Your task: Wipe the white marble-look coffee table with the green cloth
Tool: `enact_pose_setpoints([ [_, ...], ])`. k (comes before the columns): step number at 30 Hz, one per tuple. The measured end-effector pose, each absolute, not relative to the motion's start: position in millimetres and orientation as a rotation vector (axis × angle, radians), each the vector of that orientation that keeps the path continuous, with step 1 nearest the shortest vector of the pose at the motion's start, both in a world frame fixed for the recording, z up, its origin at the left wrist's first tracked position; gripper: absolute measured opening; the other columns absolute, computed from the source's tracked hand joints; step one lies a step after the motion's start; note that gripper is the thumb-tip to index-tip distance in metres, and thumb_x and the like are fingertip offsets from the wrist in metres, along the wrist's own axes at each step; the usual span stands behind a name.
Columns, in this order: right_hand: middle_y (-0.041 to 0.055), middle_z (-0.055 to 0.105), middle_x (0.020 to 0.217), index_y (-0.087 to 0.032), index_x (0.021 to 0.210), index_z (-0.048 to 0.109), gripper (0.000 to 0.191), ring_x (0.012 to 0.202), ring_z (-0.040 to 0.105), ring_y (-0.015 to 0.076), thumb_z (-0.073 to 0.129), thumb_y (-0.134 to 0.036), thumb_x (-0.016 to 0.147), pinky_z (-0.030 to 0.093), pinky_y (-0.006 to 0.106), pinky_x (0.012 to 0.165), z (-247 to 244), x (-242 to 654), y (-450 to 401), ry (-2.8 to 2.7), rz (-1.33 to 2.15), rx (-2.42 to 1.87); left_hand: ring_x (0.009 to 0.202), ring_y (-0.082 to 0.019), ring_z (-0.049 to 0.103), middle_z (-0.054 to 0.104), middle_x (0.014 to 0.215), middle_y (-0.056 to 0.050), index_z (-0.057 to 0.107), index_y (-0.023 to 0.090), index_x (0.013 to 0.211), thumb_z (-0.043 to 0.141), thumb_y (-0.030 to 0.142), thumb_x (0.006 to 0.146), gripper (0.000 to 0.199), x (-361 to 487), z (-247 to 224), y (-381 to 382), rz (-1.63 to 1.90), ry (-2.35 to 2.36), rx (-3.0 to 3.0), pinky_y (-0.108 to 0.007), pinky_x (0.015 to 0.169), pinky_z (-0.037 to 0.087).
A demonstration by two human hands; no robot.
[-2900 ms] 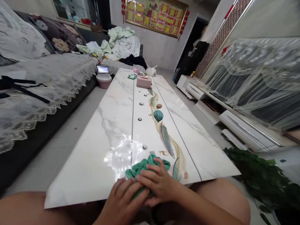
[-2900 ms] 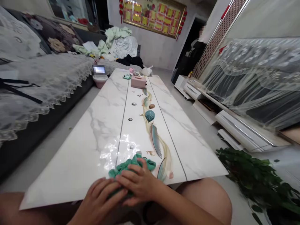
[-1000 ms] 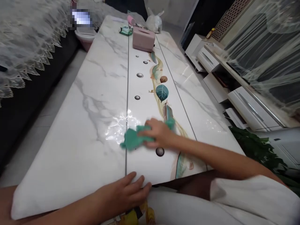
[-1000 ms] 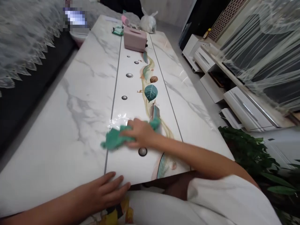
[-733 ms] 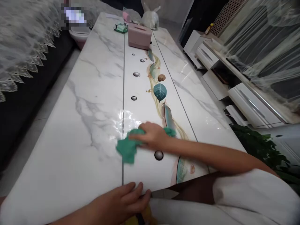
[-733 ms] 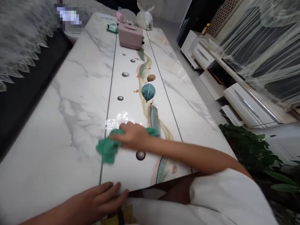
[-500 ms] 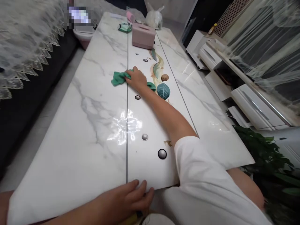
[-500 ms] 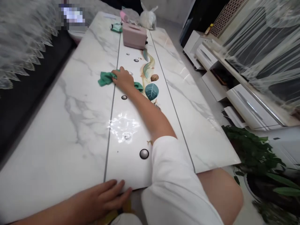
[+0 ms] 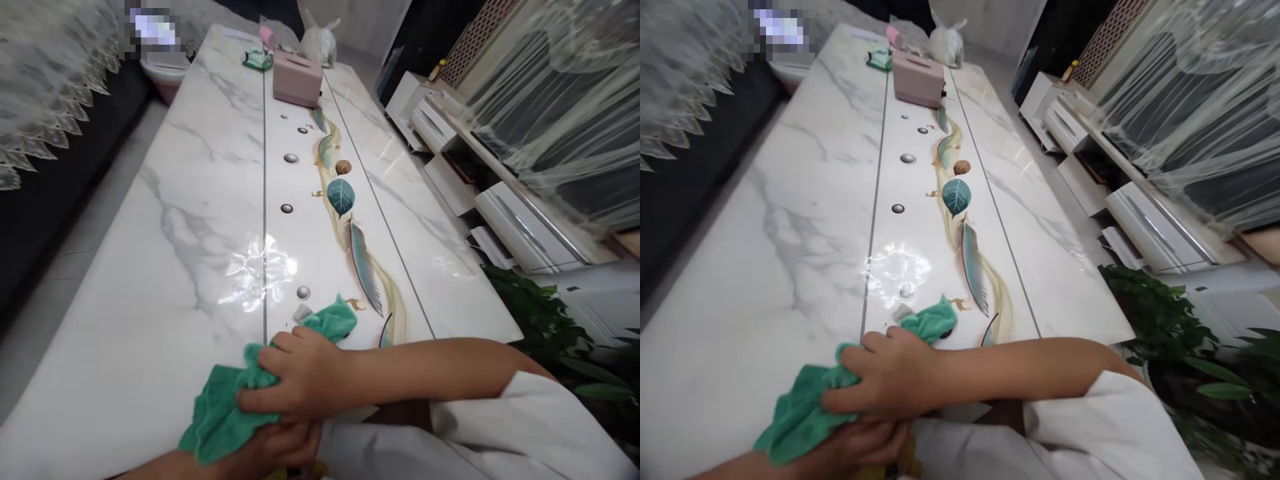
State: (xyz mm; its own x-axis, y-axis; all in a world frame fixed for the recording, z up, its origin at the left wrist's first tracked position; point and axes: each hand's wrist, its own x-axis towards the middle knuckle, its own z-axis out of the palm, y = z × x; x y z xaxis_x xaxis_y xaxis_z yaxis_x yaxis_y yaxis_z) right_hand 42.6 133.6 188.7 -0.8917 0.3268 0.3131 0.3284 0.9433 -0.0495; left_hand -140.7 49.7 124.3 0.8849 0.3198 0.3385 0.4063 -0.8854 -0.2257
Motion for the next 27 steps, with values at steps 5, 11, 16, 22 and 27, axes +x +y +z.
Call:
enact_pose_setpoints([
  [5,0.0049,0.066,0.109,-0.043,0.132,0.074,0.034,0.083,0.057,0.0199,0.058,-0.043,0.102,0.033,0.030,0.057,190.5,26.4,235.1,-2.868,0.002,-0.737,0.134,-0.017,0.052,0.043,0.162,0.000,0.056,0.034,0.154,0.051,0.036,0.104,0.050,-140.0,122.1,53.0,-0.312,-0.262,-2.719,-0.031,0.123,0.036],
  [11,0.0111,0.055,0.142,-0.013,0.144,0.061,0.041,0.113,0.050,0.0189,0.055,-0.035,0.109,0.042,0.026,0.082,204.8,-23.7,453.8,-2.448,0.111,-1.468,0.139,-0.017,0.057,0.038,0.168,-0.011,0.043,0.023,0.162,0.034,0.020,0.105,0.058,-139.6,123.9,61.9,-0.082,0.072,-2.471,-0.034,0.122,0.047],
  [16,0.0118,0.052,0.148,-0.003,0.144,0.051,0.049,0.110,0.046,0.0119,0.047,-0.040,0.112,0.043,0.025,0.096,210.3,-44.5,525.9,-2.287,0.189,-1.650,0.135,-0.018,0.061,0.041,0.164,-0.021,0.035,0.012,0.165,0.023,0.010,0.102,0.064,-139.0,131.0,63.2,0.025,0.242,-2.300,-0.031,0.115,0.053],
  [22,0.0056,0.060,0.126,-0.007,0.142,0.057,0.050,0.112,0.056,0.0162,0.044,-0.043,0.110,0.043,0.027,0.094,212.2,-28.9,448.8,-2.630,0.160,-1.343,0.134,-0.016,0.057,0.041,0.164,-0.005,0.055,0.029,0.155,0.046,0.029,0.104,0.052,-143.6,133.1,61.3,-0.193,-0.072,-2.629,-0.030,0.125,0.042],
  [27,0.0091,0.067,0.119,-0.026,0.127,0.073,0.038,0.090,0.060,0.0224,0.062,-0.045,0.097,0.041,0.029,0.063,205.3,22.8,263.0,-2.838,0.156,-0.955,0.134,-0.018,0.054,0.040,0.164,0.001,0.059,0.036,0.151,0.053,0.038,0.103,0.048,-145.4,127.5,55.6,-0.208,-0.216,-2.696,-0.032,0.127,0.037],
])
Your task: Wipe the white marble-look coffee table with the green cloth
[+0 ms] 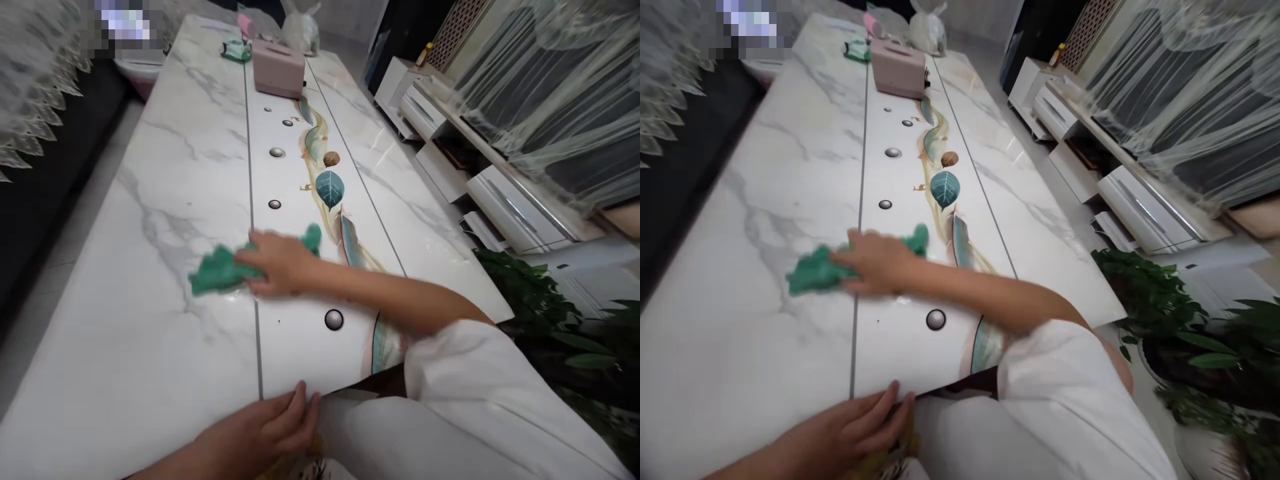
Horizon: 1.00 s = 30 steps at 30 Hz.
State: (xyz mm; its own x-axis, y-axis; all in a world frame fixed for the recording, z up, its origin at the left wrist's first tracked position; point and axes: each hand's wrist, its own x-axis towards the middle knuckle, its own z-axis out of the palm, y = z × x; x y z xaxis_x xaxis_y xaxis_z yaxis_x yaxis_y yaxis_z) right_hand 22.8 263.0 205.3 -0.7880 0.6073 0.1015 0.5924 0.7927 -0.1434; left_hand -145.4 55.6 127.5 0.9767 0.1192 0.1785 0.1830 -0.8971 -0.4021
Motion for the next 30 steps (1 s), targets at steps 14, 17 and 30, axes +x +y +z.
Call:
enact_pose_setpoints([
  [14,0.0136,0.062,0.127,-0.019,0.129,0.070,0.037,0.096,0.059,0.0237,0.057,-0.037,0.100,0.040,0.028,0.067,193.6,58.3,382.2,-2.447,-0.063,-1.465,0.133,-0.014,0.060,0.041,0.167,-0.006,0.046,0.027,0.161,0.031,0.026,0.108,0.056,-145.3,132.6,63.2,-0.097,0.067,-2.496,-0.035,0.124,0.043],
  [17,0.0134,0.060,0.131,-0.008,0.128,0.064,0.039,0.103,0.059,0.0191,0.048,-0.035,0.104,0.038,0.025,0.075,202.3,55.0,472.0,-2.247,-0.048,-1.645,0.129,-0.011,0.064,0.045,0.166,-0.006,0.055,0.026,0.155,0.037,0.020,0.106,0.053,-143.3,138.7,65.6,-0.166,0.017,-2.594,-0.027,0.118,0.048],
  [30,0.0072,0.063,0.100,-0.024,0.108,0.074,0.029,0.085,0.057,0.0226,0.056,-0.039,0.091,0.041,0.035,0.069,197.0,133.6,254.6,-2.613,0.239,-1.348,0.132,-0.020,0.051,0.042,0.159,-0.001,0.069,0.033,0.136,0.072,0.038,0.093,0.044,-144.6,128.8,56.3,-0.377,-0.279,-2.780,-0.031,0.124,0.038],
])
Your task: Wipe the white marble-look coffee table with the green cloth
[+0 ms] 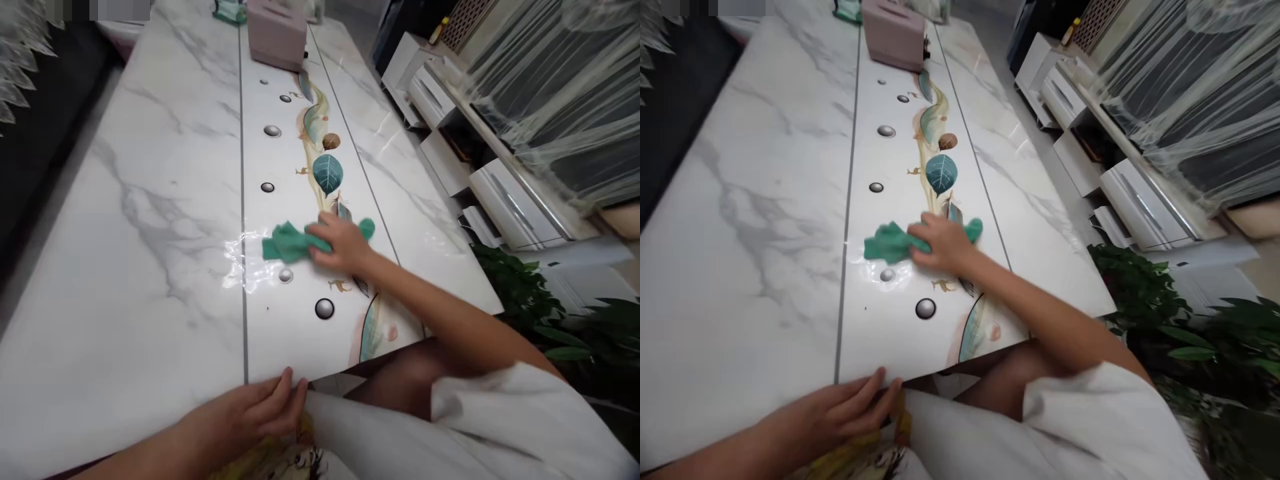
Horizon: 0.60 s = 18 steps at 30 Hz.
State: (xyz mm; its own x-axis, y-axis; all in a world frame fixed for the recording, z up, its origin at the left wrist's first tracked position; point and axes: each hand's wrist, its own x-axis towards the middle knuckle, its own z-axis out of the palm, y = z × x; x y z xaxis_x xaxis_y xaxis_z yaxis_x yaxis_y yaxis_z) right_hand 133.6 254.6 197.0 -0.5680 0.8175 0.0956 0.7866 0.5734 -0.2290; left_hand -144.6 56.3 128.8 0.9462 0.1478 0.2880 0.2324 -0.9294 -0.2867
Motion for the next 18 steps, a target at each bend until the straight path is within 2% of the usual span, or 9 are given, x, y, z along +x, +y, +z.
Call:
enact_pose_setpoints([
  [4,0.0073,0.062,0.089,-0.034,0.106,0.080,0.031,0.077,0.052,0.0244,0.057,-0.044,0.088,0.042,0.038,0.066,192.6,159.0,148.5,-2.675,0.389,-1.252,0.134,-0.023,0.048,0.042,0.159,0.000,0.074,0.033,0.130,0.075,0.048,0.091,0.042,-145.6,136.8,63.1,-0.339,-0.196,-2.782,-0.032,0.127,0.035],
  [8,0.0064,0.062,0.086,-0.039,0.108,0.081,0.031,0.077,0.053,0.0257,0.059,-0.044,0.086,0.043,0.039,0.064,189.2,163.9,134.2,-2.698,0.437,-1.177,0.133,-0.021,0.050,0.040,0.160,0.000,0.073,0.032,0.132,0.077,0.040,0.087,0.046,-146.0,134.0,60.3,-0.308,-0.220,-2.784,-0.029,0.122,0.040],
  [11,0.0086,0.065,0.096,-0.031,0.112,0.079,0.032,0.082,0.059,0.0259,0.060,-0.040,0.089,0.046,0.038,0.067,190.6,155.2,197.3,-2.643,0.331,-1.303,0.135,-0.022,0.049,0.037,0.164,-0.002,0.074,0.030,0.131,0.078,0.036,0.083,0.048,-146.5,128.7,55.8,-0.320,-0.266,-2.785,-0.029,0.119,0.044],
  [15,0.0125,0.066,0.119,-0.015,0.117,0.072,0.033,0.103,0.063,0.0253,0.052,-0.034,0.098,0.046,0.031,0.078,199.9,131.0,335.4,-2.336,0.030,-1.705,0.135,-0.019,0.050,0.038,0.164,0.000,0.074,0.033,0.131,0.077,0.036,0.085,0.046,-147.3,133.6,60.0,-0.301,-0.201,-2.752,-0.026,0.118,0.044],
  [18,0.0145,0.065,0.124,-0.005,0.102,0.066,0.044,0.112,0.062,0.0216,0.031,-0.031,0.106,0.042,0.028,0.084,213.4,113.0,418.2,-2.151,-0.065,-1.868,0.131,-0.017,0.053,0.040,0.162,0.000,0.071,0.034,0.136,0.071,0.040,0.091,0.045,-147.3,142.0,66.3,-0.273,-0.177,-2.720,-0.025,0.117,0.043],
])
